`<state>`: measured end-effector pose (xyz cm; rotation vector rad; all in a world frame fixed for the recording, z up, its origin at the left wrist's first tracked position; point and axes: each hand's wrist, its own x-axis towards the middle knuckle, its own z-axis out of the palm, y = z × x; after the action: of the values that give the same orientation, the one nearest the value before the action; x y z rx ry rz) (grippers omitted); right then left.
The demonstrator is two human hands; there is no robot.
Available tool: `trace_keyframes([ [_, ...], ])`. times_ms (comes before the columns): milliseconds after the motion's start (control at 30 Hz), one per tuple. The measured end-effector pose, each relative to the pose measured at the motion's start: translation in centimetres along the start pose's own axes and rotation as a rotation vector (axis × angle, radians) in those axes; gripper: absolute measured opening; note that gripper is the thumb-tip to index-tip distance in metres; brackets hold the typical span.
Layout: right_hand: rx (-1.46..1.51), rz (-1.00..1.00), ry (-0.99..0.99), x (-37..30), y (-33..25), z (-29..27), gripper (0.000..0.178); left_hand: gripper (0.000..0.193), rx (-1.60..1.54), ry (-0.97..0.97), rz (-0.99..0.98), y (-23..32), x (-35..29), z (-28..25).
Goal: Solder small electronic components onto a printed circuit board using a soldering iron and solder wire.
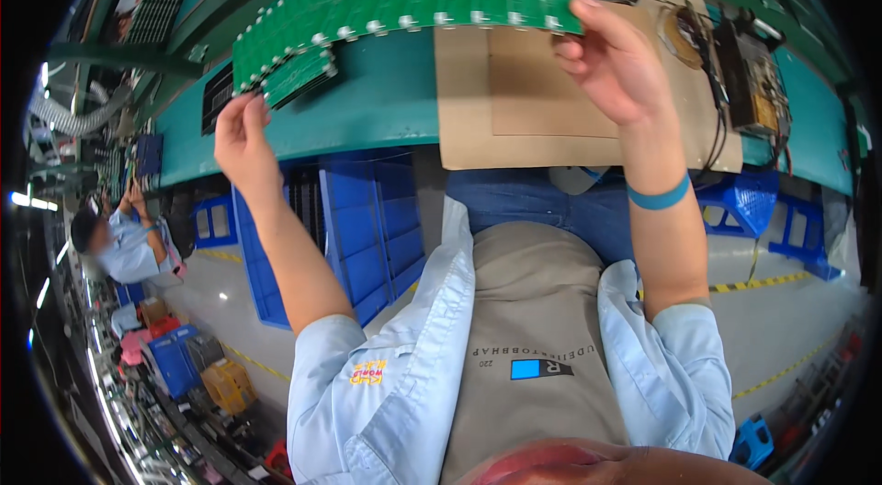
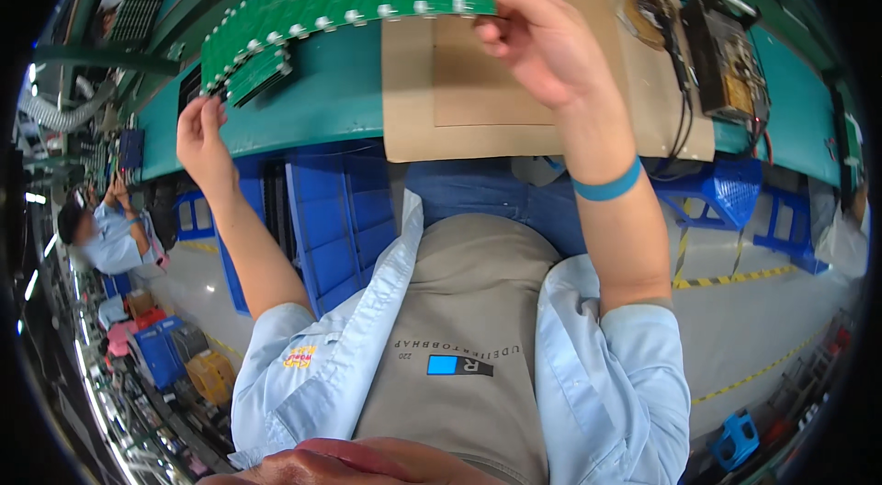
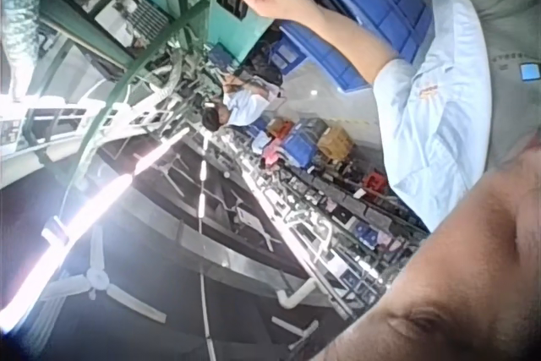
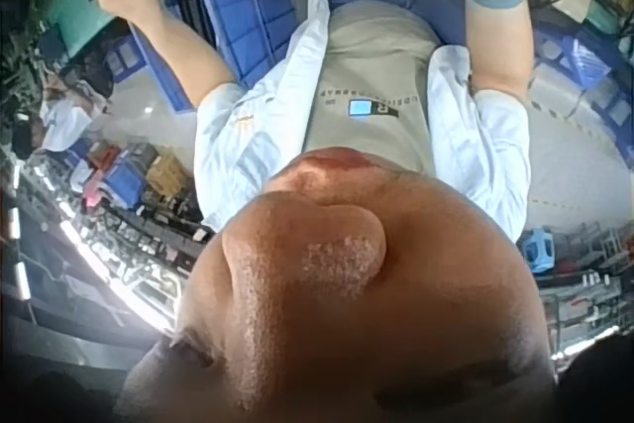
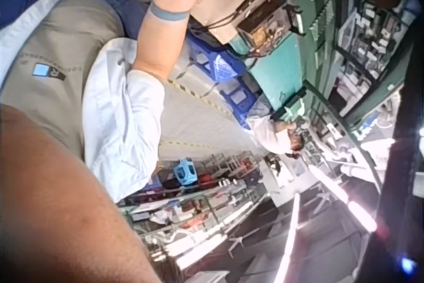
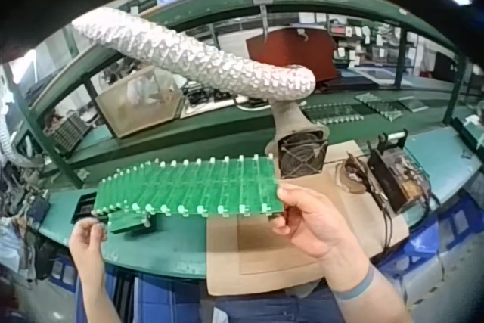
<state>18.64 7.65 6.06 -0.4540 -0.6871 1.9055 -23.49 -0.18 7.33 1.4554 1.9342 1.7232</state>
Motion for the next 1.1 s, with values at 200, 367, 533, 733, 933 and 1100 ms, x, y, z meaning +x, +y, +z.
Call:
trace_keyframes([
  [200,-0.039,-0.014,-0.024,-2.4,0.1,-1.4,0.027,0.015,-0.311,-0.128,0.058,6.8,-2.0,4.2],
  [367,-0.084,-0.023,0.032,-3.8,-0.1,-1.5,0.034,0.019,-0.409,-0.221,0.064,6.4,-2.1,4.8],
  [533,-0.123,-0.042,0.057,-4.4,-0.3,-1.4,0.037,0.019,-0.394,-0.250,0.090,6.5,-2.4,5.3],
  [733,-0.117,-0.043,0.061,-4.6,-0.3,-2.1,0.040,0.019,-0.372,-0.226,0.076,7.4,-2.9,5.5],
  [933,-0.122,-0.038,0.087,-4.8,-0.3,-2.3,0.041,0.019,-0.330,-0.251,0.117,6.8,-2.9,5.0],
  [1100,-0.117,-0.035,0.048,-4.9,-0.3,-2.2,0.040,0.019,-0.248,-0.254,0.164,7.3,-3.0,4.9],
])
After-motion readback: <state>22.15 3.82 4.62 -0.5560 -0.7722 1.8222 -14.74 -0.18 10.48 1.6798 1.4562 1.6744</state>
